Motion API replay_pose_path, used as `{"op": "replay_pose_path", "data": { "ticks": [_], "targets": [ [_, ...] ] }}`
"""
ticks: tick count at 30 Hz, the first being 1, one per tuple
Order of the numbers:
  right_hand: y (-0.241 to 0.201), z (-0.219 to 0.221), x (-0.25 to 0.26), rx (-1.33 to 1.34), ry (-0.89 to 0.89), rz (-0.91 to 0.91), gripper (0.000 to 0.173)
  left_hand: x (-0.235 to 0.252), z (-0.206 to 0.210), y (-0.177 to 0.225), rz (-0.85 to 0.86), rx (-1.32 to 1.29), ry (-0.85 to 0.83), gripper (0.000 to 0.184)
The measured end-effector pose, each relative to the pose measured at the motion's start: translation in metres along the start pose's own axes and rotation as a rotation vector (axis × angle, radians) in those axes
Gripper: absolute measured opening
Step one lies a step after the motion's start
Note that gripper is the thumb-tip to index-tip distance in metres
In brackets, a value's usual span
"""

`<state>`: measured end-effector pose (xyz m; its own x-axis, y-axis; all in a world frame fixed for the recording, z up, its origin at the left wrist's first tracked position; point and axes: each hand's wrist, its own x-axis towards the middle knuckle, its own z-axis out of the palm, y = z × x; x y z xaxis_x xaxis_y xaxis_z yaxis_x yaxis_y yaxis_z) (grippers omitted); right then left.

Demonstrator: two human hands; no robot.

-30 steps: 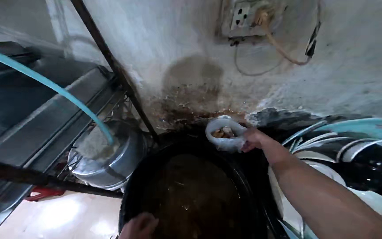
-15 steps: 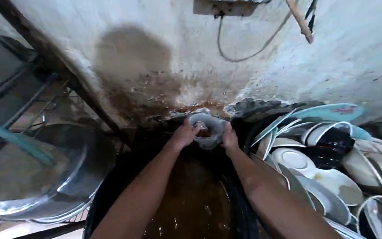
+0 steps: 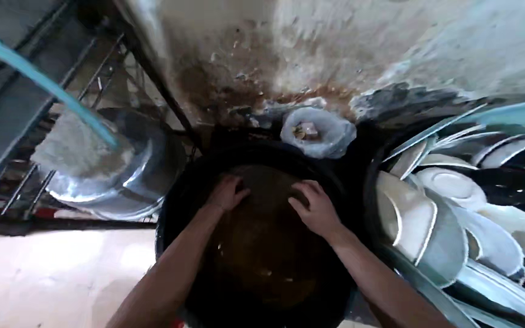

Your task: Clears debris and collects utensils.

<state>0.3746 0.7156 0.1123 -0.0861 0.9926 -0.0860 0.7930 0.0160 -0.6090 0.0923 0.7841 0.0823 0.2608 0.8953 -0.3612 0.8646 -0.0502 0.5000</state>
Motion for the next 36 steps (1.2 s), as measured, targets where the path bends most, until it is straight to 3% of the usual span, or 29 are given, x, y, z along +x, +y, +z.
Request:
{"op": "replay_pose_path", "data": {
  "ticks": [2, 3, 5, 10, 13, 16, 19, 23, 28, 32, 36],
  "targets": [
    [0.019, 0.029, 0.002, -0.043, -0.248, 0.204, 0.066, -0.025, 0.020, -0.020, -0.230, 0.103, -0.079, 0.091],
    [0.028, 0.036, 0.009, -0.047, -0.325, 0.305, 0.075, -0.034, 0.024, -0.020, -0.330, 0.132, -0.125, 0.096],
    [0.033, 0.042, 0.015, -0.025, -0.428, 0.462, 0.085, -0.047, 0.035, -0.019, -0.439, 0.094, -0.170, 0.083],
    [0.030, 0.046, -0.027, 0.172, -0.548, 0.613, 0.092, -0.085, 0.071, -0.003, -0.442, -0.140, -0.264, 0.065],
    [0.025, 0.053, -0.050, 0.227, -0.559, 0.589, 0.087, -0.091, 0.084, 0.010, -0.403, -0.166, -0.287, 0.074],
    [0.024, 0.066, -0.058, 0.255, -0.541, 0.570, 0.069, -0.091, 0.084, 0.017, -0.338, -0.180, -0.301, 0.078],
    [0.013, 0.066, -0.062, 0.351, -0.509, 0.537, 0.053, -0.097, 0.082, 0.020, -0.286, -0.252, -0.272, 0.065],
    [-0.005, 0.057, -0.064, 0.402, -0.438, 0.361, 0.026, -0.113, 0.070, 0.026, -0.250, -0.318, -0.263, 0.050],
    [-0.032, 0.014, -0.057, 0.308, -0.441, 0.146, 0.023, -0.134, 0.040, 0.036, -0.150, -0.346, -0.124, 0.038],
    [-0.030, -0.008, -0.047, 0.262, -0.561, 0.217, 0.033, -0.131, 0.030, 0.025, -0.072, -0.459, -0.056, 0.041],
    [-0.019, -0.017, -0.046, 0.259, -0.544, 0.343, 0.036, -0.131, 0.020, 0.018, -0.070, -0.600, -0.031, 0.040]
  ]
}}
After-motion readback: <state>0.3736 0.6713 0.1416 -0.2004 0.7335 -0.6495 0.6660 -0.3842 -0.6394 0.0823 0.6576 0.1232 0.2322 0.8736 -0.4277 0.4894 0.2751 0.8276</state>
